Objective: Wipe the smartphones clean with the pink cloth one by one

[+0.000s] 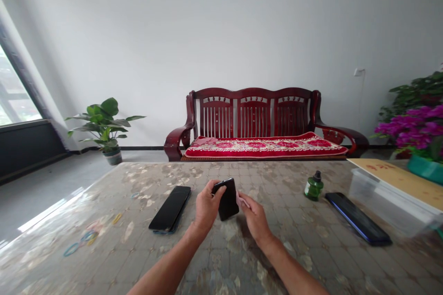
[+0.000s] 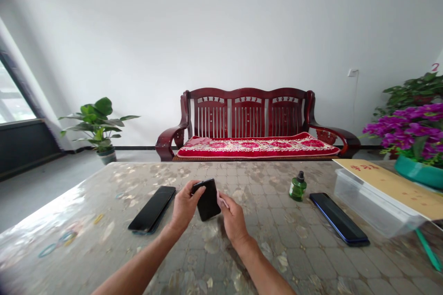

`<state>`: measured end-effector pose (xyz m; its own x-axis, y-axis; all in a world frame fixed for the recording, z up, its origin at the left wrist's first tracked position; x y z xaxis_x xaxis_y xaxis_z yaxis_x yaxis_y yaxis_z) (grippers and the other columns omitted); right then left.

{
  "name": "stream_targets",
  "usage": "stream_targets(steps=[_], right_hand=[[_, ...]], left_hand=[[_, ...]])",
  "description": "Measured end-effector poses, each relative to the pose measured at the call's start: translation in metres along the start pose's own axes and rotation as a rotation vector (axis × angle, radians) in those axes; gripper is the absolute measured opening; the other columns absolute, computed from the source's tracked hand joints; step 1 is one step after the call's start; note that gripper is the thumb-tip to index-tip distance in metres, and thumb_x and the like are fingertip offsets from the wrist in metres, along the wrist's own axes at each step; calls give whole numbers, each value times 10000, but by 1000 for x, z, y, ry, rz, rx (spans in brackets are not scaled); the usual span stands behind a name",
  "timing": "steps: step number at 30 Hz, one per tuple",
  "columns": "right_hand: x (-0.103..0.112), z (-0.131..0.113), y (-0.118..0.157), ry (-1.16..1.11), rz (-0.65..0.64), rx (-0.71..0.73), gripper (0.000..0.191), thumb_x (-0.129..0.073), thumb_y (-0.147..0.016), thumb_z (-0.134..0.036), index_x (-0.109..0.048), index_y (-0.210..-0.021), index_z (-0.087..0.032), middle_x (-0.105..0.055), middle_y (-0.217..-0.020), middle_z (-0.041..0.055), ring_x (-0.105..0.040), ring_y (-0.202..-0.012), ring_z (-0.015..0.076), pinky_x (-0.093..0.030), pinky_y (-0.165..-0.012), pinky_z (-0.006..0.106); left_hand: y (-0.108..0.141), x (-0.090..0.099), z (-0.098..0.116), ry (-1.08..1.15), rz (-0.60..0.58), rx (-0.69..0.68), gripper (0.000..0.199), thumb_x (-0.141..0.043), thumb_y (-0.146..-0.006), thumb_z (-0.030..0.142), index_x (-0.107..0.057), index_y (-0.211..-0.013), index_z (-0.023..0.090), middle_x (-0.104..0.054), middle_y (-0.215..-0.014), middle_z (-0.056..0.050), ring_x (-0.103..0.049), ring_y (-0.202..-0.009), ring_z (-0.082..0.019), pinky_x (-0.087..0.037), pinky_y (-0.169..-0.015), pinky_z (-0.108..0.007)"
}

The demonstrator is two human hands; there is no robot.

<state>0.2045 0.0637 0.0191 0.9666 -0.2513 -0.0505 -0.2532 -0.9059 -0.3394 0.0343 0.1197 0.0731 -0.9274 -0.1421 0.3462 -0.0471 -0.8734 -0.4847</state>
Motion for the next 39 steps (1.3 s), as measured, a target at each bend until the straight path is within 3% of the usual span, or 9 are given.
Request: stream_targets(steps=[5, 10, 14, 18, 23, 27, 31, 34, 39], right_hand=[[5, -26, 2, 277, 30, 183, 354, -503, -963, -427, -678, -1226, -266, -680, -1243, 70, -620, -1158, 245, -471, -1023, 411], [2, -46, 11, 539, 15, 395, 381, -400, -1000, -272, -597, -1325, -291, -665, -1250, 56, -607, -1155, 204, -494, -996, 367], [-10, -56, 20, 716, -21, 549, 454, -379, -990, -191, -505, -1412, -301, -662, -1244, 55, -601, -1149, 202, -504, -991, 379], [-29, -62, 29, 846, -87, 652, 515, -347, -988, -158, -398, -1486, -277, -646, -1263, 59, -587, -1158, 194, -456, -1056, 388], [-50, -64, 41, 975, -227, 734, 514, -346, -971, -155, -427, -1471, -244, -640, -1276, 60, -573, -1178, 194, -381, -1127, 409], [-43, -57, 40, 1013, -242, 719, 514, -333, -961, -134, -459, -1449, -236, -644, -1276, 63, -558, -1207, 195, -350, -1146, 436], [-16, -48, 32, 1062, -127, 700, 533, -327, -955, -109, -458, -1452, -250, -628, -1317, 62, -545, -1246, 207, -343, -1150, 466], [-6, -43, 29, 1090, -69, 701, 569, -328, -945, -86, -412, -1481, -257, -612, -1349, 60, -533, -1274, 210, -357, -1146, 469], [-29, -44, 37, 1115, -123, 728, 588, -328, -951, -88, -327, -1521, -234, -557, -1417, 65, -473, -1339, 217, -361, -1150, 469]], left_hand=[[7, -1, -4, 178, 86, 22, 264, -587, -807, 447, -629, -843, 189, -626, -696, 9, -583, -645, -170, -481, -611, -261], [14, -6, -17, 246, -13, 102, 286, -619, -772, 460, -597, -846, 184, -561, -634, 42, -526, -530, -142, -448, -502, -237], [12, 11, -23, 80, -94, 34, 221, -638, -773, 410, -602, -811, 195, -601, -670, 36, -570, -613, -155, -452, -591, -246], [8, 27, -18, -153, -284, -69, 110, -648, -770, 286, -635, -856, 219, -671, -771, 26, -629, -727, -178, -451, -674, -254], [21, 32, -11, -400, -436, -201, 114, -669, -764, 197, -671, -865, 250, -692, -810, 20, -651, -805, -191, -447, -736, -258], [35, 29, -19, -469, -380, -252, 62, -678, -817, 267, -693, -872, 242, -701, -795, -10, -661, -785, -213, -459, -709, -273], [43, 26, -22, -480, -272, -325, 118, -621, -886, 331, -704, -890, 247, -690, -760, -26, -653, -752, -218, -473, -699, -285], [47, 22, -20, -465, -254, -343, 170, -570, -923, 352, -703, -893, 250, -691, -756, -30, -649, -747, -212, -480, -694, -281], [51, 17, -16, -505, -241, -353, 186, -557, -936, 342, -702, -877, 242, -673, -719, -27, -642, -711, -209, -471, -657, -275]])
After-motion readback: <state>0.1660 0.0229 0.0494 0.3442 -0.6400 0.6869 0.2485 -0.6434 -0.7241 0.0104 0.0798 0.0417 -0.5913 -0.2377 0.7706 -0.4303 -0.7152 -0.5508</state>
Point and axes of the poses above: each hand's wrist, its own y-axis away from the middle knuckle, its own x-axis out of the back of the hand, z = x × y, the point moved 8 cm from there along -y, towards the middle knuckle
